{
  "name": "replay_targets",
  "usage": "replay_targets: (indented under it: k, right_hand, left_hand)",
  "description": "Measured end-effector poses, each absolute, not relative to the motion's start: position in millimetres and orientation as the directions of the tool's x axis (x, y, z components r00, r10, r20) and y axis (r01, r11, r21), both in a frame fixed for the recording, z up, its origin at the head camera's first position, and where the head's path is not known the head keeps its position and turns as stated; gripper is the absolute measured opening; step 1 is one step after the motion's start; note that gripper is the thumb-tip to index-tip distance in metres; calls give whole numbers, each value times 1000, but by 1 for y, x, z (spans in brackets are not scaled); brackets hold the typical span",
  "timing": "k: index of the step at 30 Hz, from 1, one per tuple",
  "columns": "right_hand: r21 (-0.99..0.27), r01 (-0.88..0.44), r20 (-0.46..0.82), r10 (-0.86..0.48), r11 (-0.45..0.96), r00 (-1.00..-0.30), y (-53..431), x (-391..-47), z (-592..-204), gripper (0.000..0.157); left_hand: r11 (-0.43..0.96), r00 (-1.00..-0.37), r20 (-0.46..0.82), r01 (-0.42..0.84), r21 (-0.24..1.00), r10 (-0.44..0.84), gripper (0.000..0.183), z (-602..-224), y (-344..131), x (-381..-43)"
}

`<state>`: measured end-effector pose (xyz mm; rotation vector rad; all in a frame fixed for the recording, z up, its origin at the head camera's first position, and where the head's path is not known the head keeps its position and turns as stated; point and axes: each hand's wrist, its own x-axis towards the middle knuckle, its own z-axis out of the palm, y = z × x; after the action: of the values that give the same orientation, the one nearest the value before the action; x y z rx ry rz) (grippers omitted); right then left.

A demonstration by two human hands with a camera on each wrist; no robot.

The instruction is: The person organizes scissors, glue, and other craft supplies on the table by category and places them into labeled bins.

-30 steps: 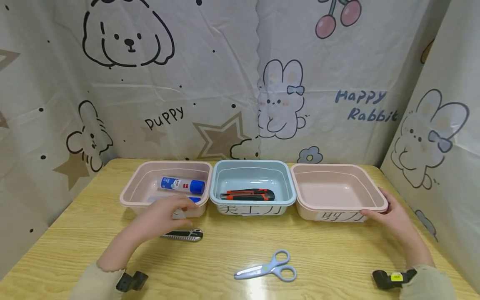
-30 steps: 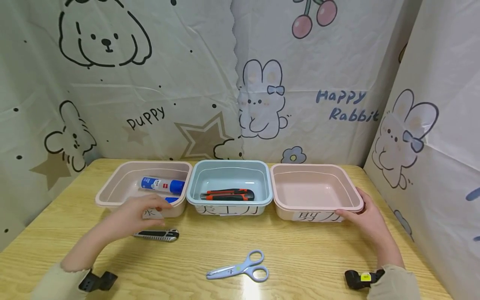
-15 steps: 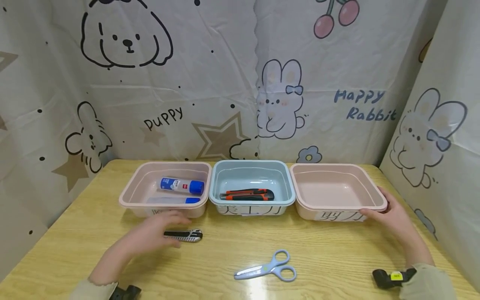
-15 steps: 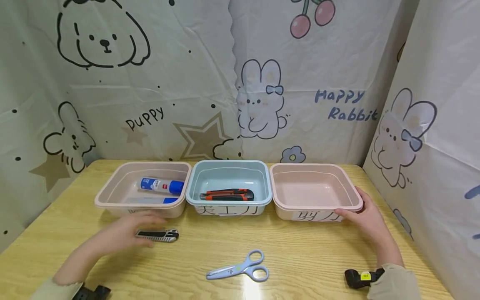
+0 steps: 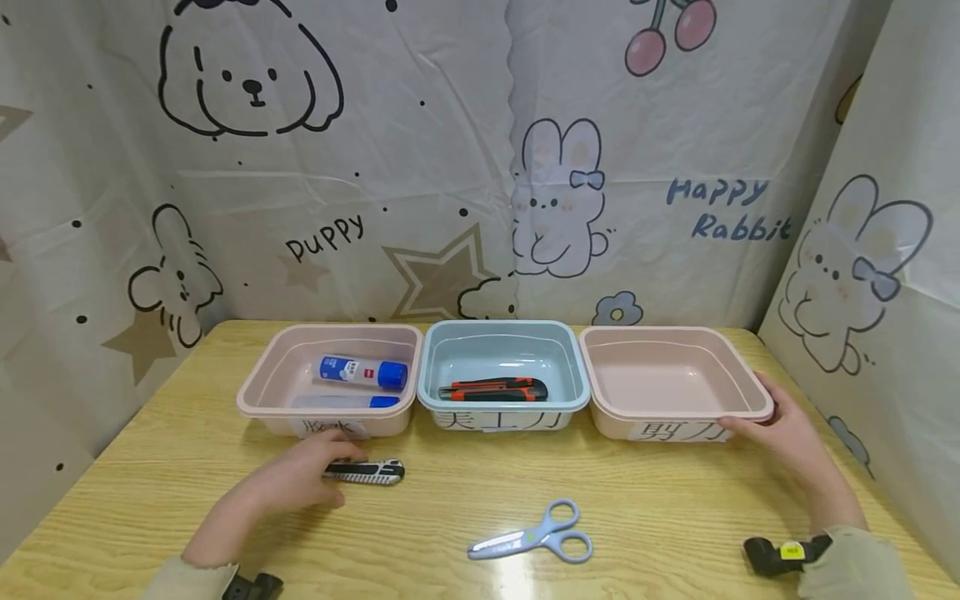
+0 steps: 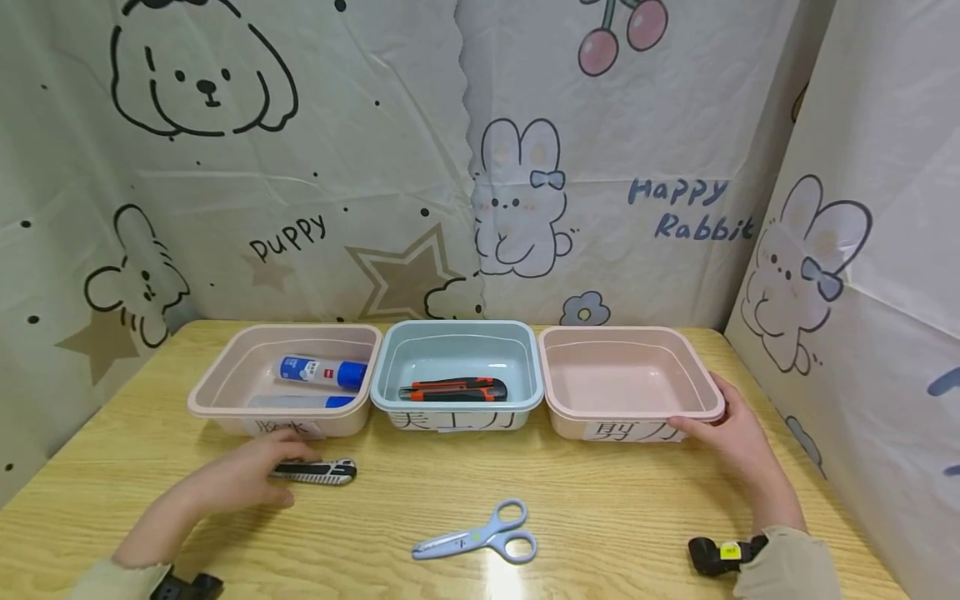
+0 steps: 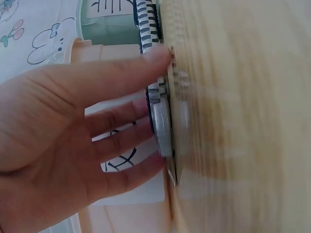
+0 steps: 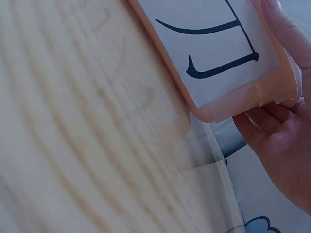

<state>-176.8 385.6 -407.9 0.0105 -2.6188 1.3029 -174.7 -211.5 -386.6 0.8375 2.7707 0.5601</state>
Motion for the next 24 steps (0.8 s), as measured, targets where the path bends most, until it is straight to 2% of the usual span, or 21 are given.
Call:
replay_targets:
  k: [9,24]
  right_hand:
    - [-780,-74,175,103,621,-979,385,-178,-406,87]
    - [-801,-113,201,86,588,-976,386,-179,-408,85]
  left_hand:
    - [752,-812,-26,527,397,583,31,-389,-213,-175]
    - [722,-774,12,595,353,633,28,-381,-198,-170]
